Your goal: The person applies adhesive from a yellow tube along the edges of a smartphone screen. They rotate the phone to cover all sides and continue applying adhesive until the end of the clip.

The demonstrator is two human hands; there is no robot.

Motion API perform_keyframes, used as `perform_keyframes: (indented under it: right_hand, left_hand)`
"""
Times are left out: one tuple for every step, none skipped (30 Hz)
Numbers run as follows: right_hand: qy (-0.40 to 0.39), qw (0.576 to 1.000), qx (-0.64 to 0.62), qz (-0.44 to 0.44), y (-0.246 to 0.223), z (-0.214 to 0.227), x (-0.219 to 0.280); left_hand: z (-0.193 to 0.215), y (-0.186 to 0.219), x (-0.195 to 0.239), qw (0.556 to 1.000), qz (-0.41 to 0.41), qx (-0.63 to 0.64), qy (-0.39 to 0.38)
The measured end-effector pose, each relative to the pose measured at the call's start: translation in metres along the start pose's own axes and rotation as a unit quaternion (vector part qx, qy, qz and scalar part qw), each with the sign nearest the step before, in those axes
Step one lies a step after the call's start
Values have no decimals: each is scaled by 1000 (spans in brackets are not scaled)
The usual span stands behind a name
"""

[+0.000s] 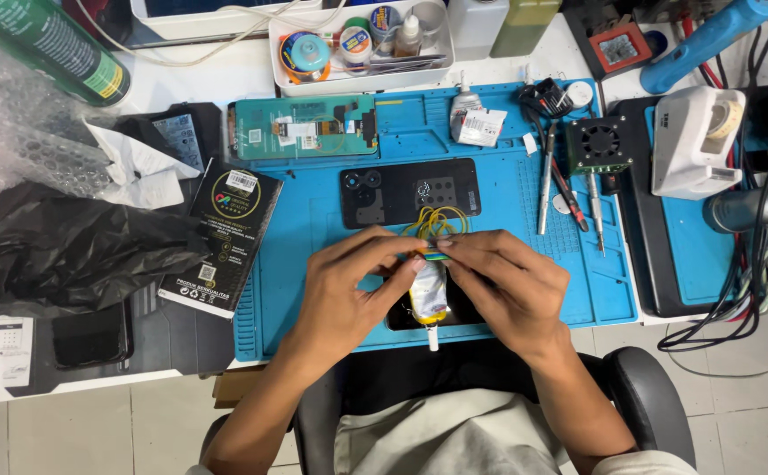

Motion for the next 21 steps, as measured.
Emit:
perform_keyframes:
  right_hand:
    - [0, 1000, -4, 2, 1, 2, 1]
    - [0, 1000, 3, 8, 1, 2, 1]
    - [1, 1000, 9, 13, 1, 1, 0]
    - [3, 1000, 17, 19, 1, 1, 0]
    - [9, 999, 21, 31, 1, -1, 0]
    - [13, 999, 26, 44, 1, -2, -1]
    - [18, 998, 30, 57, 0, -3, -1]
    - [25, 997, 37, 66, 0, -4, -2]
    - [33, 996, 45, 74, 0, -4, -2]
    - [40, 994, 52, 83, 0, -3, -2]
    - [32, 995, 44, 86, 2, -4, -4]
    - [25, 995, 36, 86, 3, -4, -3]
    - [17, 996, 28, 87, 4, -3, -3]
    - [9, 997, 25, 79, 6, -3, -3]
    - [1, 997, 22, 71, 7, -2, -3]
    - [-6, 998, 20, 61, 8, -1, -3]
    - [-6, 998, 15, 59, 10, 1, -3]
    - [-6, 998, 12, 56, 11, 3, -2]
    - [-6, 999, 8, 53, 12, 5, -2]
    - [1, 998, 2, 60, 12, 7, -1]
    - [9, 998, -4, 66, 12, 8, 0]
  left_hand:
    - [0, 1, 0, 1000, 2, -14, -8]
    - [0, 1, 0, 999, 3, -29, -16]
    - [1, 1, 0, 1000, 6, -25, -15]
    - [1, 1, 0, 1000, 9, -20, -16]
    - [1, 1, 0, 1000, 12, -16, -16]
    - [1, 1, -1, 1000, 10, -23, -8]
    - [1, 1, -1, 1000, 8, -30, 0]
    - [1, 1, -2, 999, 7, -37, 9]
    - [0, 2, -3, 999, -3, -36, 14]
    - [-2, 3, -3, 999, -12, -34, 21]
    - [-3, 4, -4, 999, -22, -32, 27]
    - [-5, 1, -4, 999, -11, -27, 24]
    - [-7, -2, -4, 1000, 1, -22, 20]
    - [-8, -4, -5, 1000, 10, -19, 16]
    - [-9, -8, -5, 999, 31, 4, 18]
    - [-12, -11, -4, 998, 52, 27, 17]
    - [-14, -15, -4, 996, 73, 51, 16]
    - [-17, -17, -3, 994, 81, 69, 16]
    - [-20, -19, -2, 992, 89, 87, 16]
    - [-21, -20, -1, 990, 98, 104, 16]
    - [-24, -24, 0, 984, 114, 133, 15]
Point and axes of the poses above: each hand's wrist, its own x-axis away from the middle knuckle, its own z-axis out of the back of the hand, y = z × x, the point moved 7 cm from there along -x, towards the middle knuckle, and after that the axes turned 15 degrees about -z, right-handed, at the moved point
